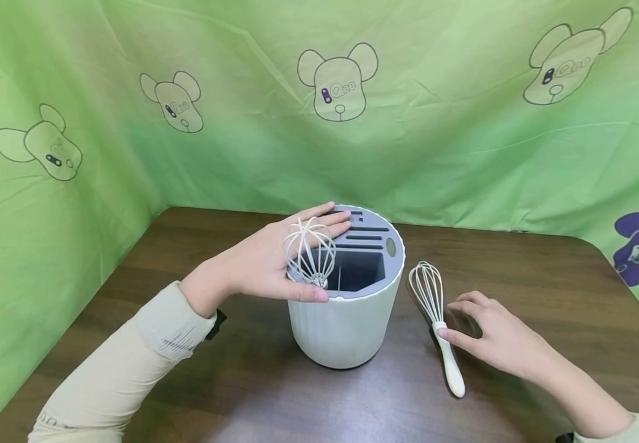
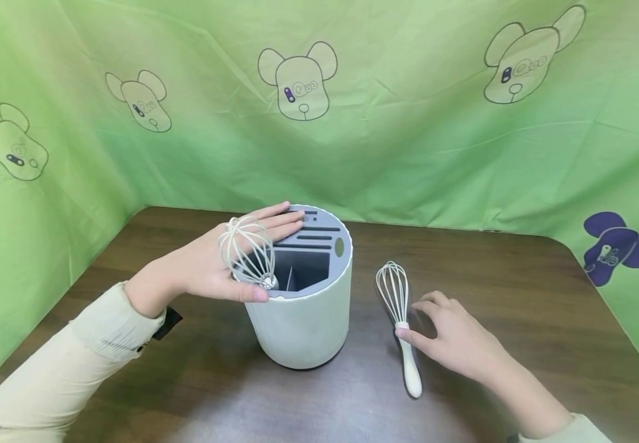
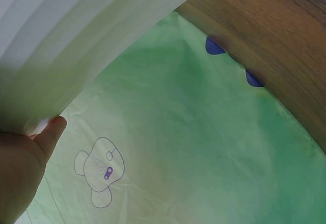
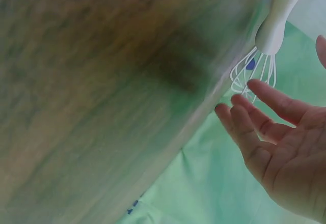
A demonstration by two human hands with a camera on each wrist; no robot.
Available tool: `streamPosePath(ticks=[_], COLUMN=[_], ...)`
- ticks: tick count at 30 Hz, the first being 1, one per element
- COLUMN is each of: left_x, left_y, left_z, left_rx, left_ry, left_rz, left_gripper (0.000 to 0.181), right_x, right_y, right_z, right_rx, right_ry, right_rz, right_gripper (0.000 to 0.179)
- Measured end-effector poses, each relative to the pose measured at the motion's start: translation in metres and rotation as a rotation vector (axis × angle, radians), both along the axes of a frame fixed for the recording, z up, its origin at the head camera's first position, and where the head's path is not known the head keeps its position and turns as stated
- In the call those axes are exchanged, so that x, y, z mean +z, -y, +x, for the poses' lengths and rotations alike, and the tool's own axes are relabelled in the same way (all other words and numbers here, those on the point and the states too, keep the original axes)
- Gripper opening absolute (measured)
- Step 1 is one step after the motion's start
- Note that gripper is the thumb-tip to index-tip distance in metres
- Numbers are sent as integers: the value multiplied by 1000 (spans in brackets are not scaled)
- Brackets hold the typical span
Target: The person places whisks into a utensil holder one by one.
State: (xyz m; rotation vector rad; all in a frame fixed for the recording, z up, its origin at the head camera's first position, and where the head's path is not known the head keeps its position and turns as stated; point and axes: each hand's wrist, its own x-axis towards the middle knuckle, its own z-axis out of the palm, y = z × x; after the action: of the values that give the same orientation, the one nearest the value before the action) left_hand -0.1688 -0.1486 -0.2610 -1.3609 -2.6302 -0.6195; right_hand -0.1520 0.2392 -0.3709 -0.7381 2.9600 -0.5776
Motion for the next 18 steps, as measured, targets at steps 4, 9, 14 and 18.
streamPosePath(ticks=[4, 9, 14, 18], left_x=[0, -1, -1, -1], left_y=[1, 1, 1, 0], left_z=[0, 0, 1, 0], left_rx=[0, 2, 2, -4], left_ry=[-7, -9, -4, -4], left_rz=[4, 8, 9, 11], left_gripper=[94, 94, 94, 93], right_x=[0, -4, -9, -10], right_y=[1, 2, 2, 1], right_z=[-1, -2, -4, -5], right_rx=[23, 22, 40, 43], right_ry=[-6, 5, 25, 62], right_rz=[-3, 0, -27, -62], right_gripper=[49, 42, 39, 39])
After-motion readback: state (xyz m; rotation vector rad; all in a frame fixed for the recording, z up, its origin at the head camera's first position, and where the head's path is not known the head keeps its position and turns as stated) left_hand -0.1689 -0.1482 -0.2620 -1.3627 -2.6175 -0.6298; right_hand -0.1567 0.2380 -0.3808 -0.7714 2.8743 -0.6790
